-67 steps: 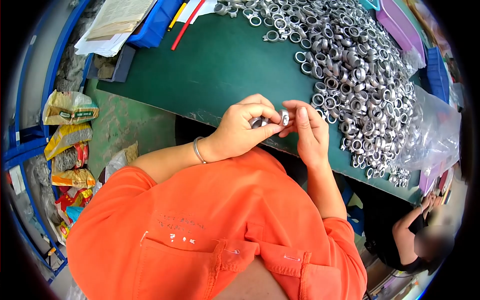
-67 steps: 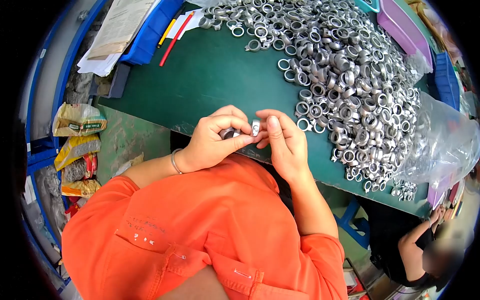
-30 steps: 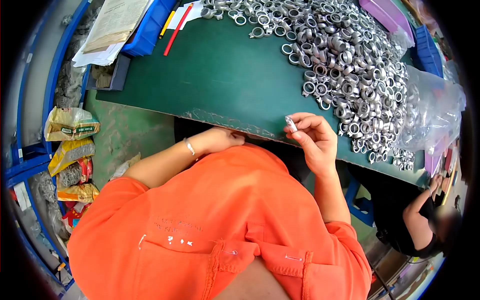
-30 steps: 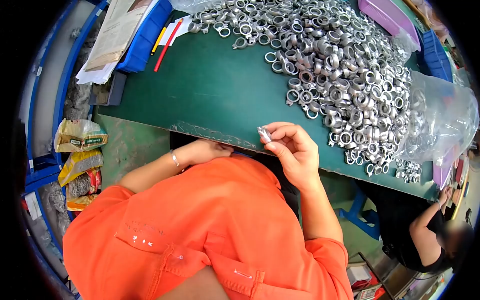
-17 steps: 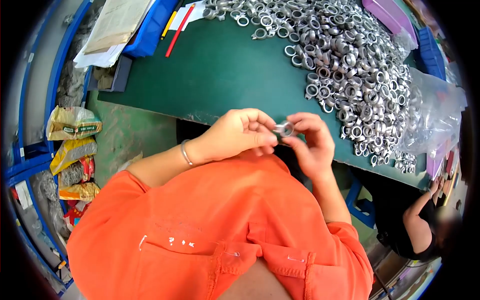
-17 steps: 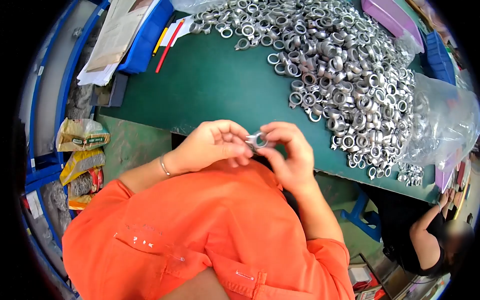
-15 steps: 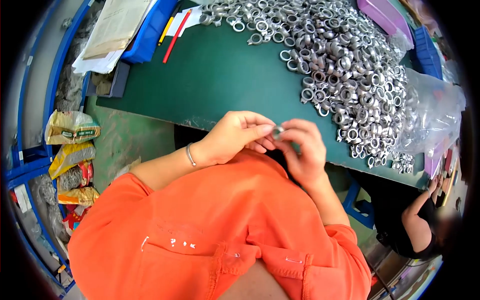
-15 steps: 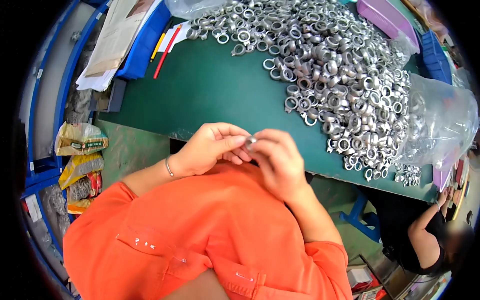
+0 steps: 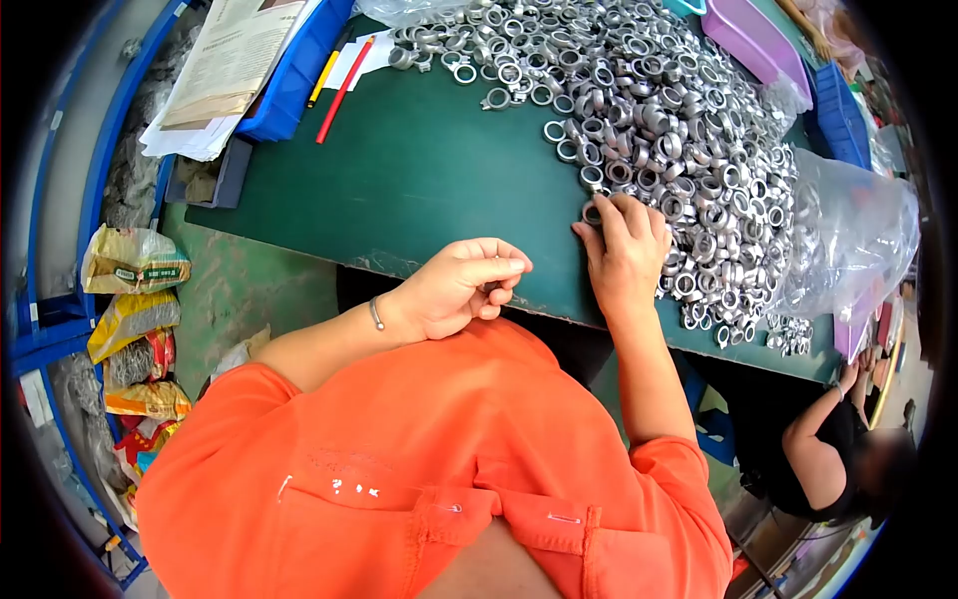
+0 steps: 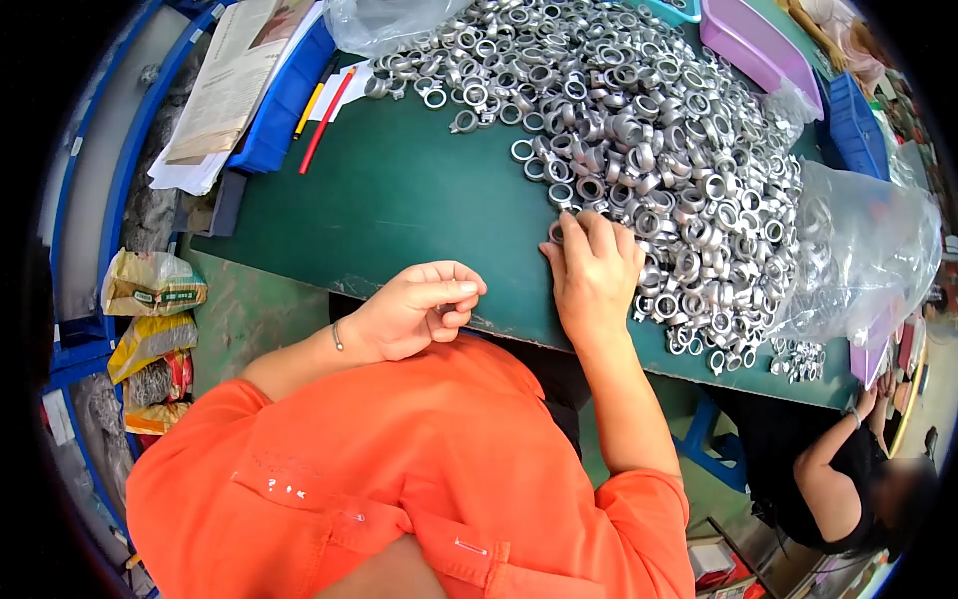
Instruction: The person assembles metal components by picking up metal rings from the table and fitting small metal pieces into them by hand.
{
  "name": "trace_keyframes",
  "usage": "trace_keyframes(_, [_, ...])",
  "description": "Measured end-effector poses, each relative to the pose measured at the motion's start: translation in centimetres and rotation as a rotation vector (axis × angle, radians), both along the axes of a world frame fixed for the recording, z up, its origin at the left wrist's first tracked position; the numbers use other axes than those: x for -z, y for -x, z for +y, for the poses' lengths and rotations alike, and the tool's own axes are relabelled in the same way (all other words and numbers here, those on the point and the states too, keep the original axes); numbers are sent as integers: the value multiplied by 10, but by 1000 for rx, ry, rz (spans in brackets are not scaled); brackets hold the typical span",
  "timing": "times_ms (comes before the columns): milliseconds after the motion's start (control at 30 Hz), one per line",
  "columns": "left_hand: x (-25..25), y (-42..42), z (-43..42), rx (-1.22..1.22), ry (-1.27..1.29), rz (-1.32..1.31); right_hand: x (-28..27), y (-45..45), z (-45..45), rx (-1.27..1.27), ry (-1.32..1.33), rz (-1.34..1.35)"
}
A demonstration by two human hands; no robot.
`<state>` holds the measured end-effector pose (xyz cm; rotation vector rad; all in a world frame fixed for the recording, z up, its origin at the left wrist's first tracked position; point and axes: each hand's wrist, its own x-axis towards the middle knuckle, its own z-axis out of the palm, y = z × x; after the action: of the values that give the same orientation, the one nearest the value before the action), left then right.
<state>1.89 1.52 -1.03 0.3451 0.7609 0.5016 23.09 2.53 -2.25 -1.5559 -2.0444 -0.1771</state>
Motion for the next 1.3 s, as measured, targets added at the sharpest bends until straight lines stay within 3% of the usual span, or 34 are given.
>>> trace_keyframes(100, [-1, -3, 0, -16, -31, 44, 2, 2, -4, -83, -51, 95])
trace_keyframes(167, [-1, -5, 0, -10, -70, 44, -1, 13, -15, -94, 226, 646])
trace_keyframes(233, [0, -6, -1, -5, -105, 46, -2, 22, -21, -175, 223, 737])
trace_keyframes(300, [-1, -6, 0, -38, -135, 17, -1, 30, -28, -244, 223, 996])
trace_keyframes(600, [-6, 0, -1, -71, -238, -7, -3, 35, -34, -412, 100, 779])
trace_keyframes(667, [-13, 0, -3, 7, -612, 362, -1, 33, -35, -411, 132, 766])
trace_keyframes(700, [-12, 0, -4, 9, -610, 360, 0, 32, -36, -411, 163, 755])
trace_keyframes(767, [-9, -1, -5, -59, -874, 407, -2, 36, -39, -390, 215, 858])
trace_keyframes(833, [-11, -1, -5, -56, -883, 402, -5, 41, -42, -241, 487, 1386])
trace_keyframes(967, [-8, -1, -6, -64, -948, 363, -10, 33, -39, -247, 765, 1515])
trace_keyframes(1033, [-12, 1, -6, 9, -811, 370, -8, 35, -40, -259, 802, 1525])
trace_keyframes(1100, [-14, 0, -5, 77, -680, 377, -7, 42, -38, -350, 366, 1231])
trace_keyframes(1133, [-13, -2, -4, -60, -361, 142, -10, 38, -33, -367, 196, 852])
trace_keyframes(1167, [-9, -4, -4, -191, -39, -92, -19, 38, -32, -455, 185, 752])
trace_keyframes(1233, [7, 0, -2, -158, 41, -253, -25, 39, -30, -672, 284, 683])
trace_keyframes(1300, [14, 5, -3, -67, -19, -141, -14, 31, -25, -565, 166, 534])
